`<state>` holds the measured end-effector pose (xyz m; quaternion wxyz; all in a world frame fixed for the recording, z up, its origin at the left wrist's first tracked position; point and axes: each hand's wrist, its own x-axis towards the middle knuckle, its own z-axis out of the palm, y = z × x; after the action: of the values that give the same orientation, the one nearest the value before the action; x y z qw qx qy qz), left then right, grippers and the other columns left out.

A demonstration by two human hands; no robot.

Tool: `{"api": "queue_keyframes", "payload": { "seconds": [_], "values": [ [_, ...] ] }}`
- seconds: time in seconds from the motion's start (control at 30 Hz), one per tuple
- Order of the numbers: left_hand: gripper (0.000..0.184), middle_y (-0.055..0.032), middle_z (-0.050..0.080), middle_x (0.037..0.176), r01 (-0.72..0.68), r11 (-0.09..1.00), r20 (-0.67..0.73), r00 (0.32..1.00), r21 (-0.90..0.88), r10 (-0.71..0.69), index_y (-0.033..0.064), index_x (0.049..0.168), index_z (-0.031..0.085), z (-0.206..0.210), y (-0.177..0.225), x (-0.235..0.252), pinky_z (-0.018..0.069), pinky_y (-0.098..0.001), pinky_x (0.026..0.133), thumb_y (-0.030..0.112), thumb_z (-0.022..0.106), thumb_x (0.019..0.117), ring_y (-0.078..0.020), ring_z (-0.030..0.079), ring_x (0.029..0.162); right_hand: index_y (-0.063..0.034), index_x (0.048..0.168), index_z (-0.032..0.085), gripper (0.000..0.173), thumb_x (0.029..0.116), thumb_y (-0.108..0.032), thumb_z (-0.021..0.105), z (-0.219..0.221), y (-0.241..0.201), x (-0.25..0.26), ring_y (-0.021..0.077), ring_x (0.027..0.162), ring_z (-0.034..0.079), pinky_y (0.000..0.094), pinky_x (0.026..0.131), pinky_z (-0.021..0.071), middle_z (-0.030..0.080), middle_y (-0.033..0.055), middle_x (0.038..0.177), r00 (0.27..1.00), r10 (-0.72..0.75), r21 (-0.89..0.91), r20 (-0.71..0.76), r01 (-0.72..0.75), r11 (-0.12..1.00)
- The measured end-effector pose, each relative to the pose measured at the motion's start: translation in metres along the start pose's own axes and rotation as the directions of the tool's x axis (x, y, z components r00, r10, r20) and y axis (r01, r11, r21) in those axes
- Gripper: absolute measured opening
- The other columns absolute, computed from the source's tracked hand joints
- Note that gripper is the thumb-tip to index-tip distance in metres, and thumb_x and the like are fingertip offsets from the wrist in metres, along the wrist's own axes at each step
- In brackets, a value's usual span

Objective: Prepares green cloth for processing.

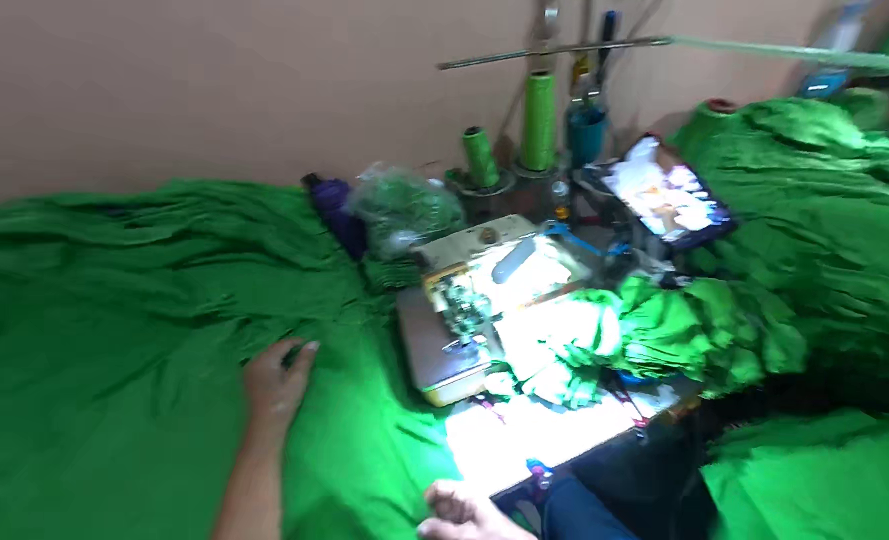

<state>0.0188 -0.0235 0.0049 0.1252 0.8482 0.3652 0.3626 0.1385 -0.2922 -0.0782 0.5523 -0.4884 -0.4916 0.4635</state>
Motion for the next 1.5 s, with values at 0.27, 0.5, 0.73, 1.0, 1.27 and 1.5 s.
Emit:
{"api": "queue_keyframes", "payload": {
  "seconds": [0.27,0.5,0.73,1.0,1.27,1.5],
  "values": [
    [0.022,-0.0127,0.069,0.094,-0.075,0.994,-0.052,0.996,-0.078,0.071,-0.0014,0.11,0.07,-0.08,0.064,0.003,0.0525,-0.0368,0.078,0.018,0.061,0.1032,-0.0154,0.063,0.081,0.0018,0.111,0.063,0.017,0.0959,0.001,0.055,-0.001,0.056,0.004,-0.0033,0.078,0.063,0.018,0.075,0.0548,0.068,-0.005,0.089,0.995,-0.078,0.236,0.069,0.06,0.97],
    [0.015,0.0001,0.067,0.086,-0.146,0.974,-0.083,0.988,-0.175,0.133,0.0023,0.105,0.07,-0.102,0.085,-0.02,0.0501,-0.0172,0.071,0.015,0.064,0.1007,0.0013,0.059,0.074,0.0052,0.108,0.071,0.029,0.0935,-0.02,0.065,0.002,0.035,0.011,0.0246,0.1,0.061,0.0383,0.087,0.05,0.065,0.0195,0.105,0.977,-0.209,-0.264,0.035,0.211,0.941],
    [0.01,0.0051,0.067,0.085,-0.156,0.95,-0.11,0.985,-0.27,0.131,0.0038,0.103,0.07,-0.107,0.099,-0.033,0.0496,-0.0126,0.069,0.011,0.066,0.0984,0.0051,0.06,0.074,0.004,0.116,0.07,0.027,0.0967,-0.014,0.064,0.015,-0.029,0.045,0.0239,0.111,0.061,0.0302,0.088,0.0537,0.062,0.0229,0.12,0.935,-0.353,-0.263,0.017,0.345,0.901],
    [0.014,0.0037,0.071,0.093,-0.157,0.942,-0.01,0.987,-0.298,0.162,0.002,0.107,0.071,-0.118,0.097,-0.048,0.0531,-0.0138,0.076,0.007,0.06,0.1007,0.0046,0.063,0.081,-0.0012,0.111,0.074,0.023,0.098,-0.016,0.062,0.042,-0.07,0.082,0.0154,0.098,0.062,0.0285,0.082,0.0516,0.066,0.013,0.104,0.844,-0.535,-0.2,-0.034,0.519,0.831],
    [0.01,0.0043,0.067,0.086,-0.144,0.945,0.01,0.988,-0.295,0.153,0.0024,0.104,0.07,-0.114,0.097,-0.049,0.0504,-0.0123,0.07,0.007,0.061,0.1,0.0047,0.06,0.075,0.0014,0.108,0.064,0.018,0.0969,-0.013,0.065,0.038,-0.085,0.097,0.0058,0.072,0.057,0.0219,0.063,0.0491,0.063,0.0077,0.098,0.807,-0.538,-0.057,-0.245,0.542,0.839],
    [0.011,0.0016,0.069,0.095,-0.167,0.926,-0.008,0.985,-0.34,0.175,0.0022,0.104,0.072,-0.106,0.098,-0.049,0.0518,-0.0139,0.072,0.006,0.063,0.0981,0.0011,0.062,0.079,-0.0016,0.112,0.062,0.016,0.0996,-0.011,0.061,0.022,-0.111,0.108,0.0008,0.059,0.05,0.0151,0.053,0.043,0.061,0.0016,0.085,0.87,-0.466,0.086,-0.161,0.483,0.871]
  ]
}}
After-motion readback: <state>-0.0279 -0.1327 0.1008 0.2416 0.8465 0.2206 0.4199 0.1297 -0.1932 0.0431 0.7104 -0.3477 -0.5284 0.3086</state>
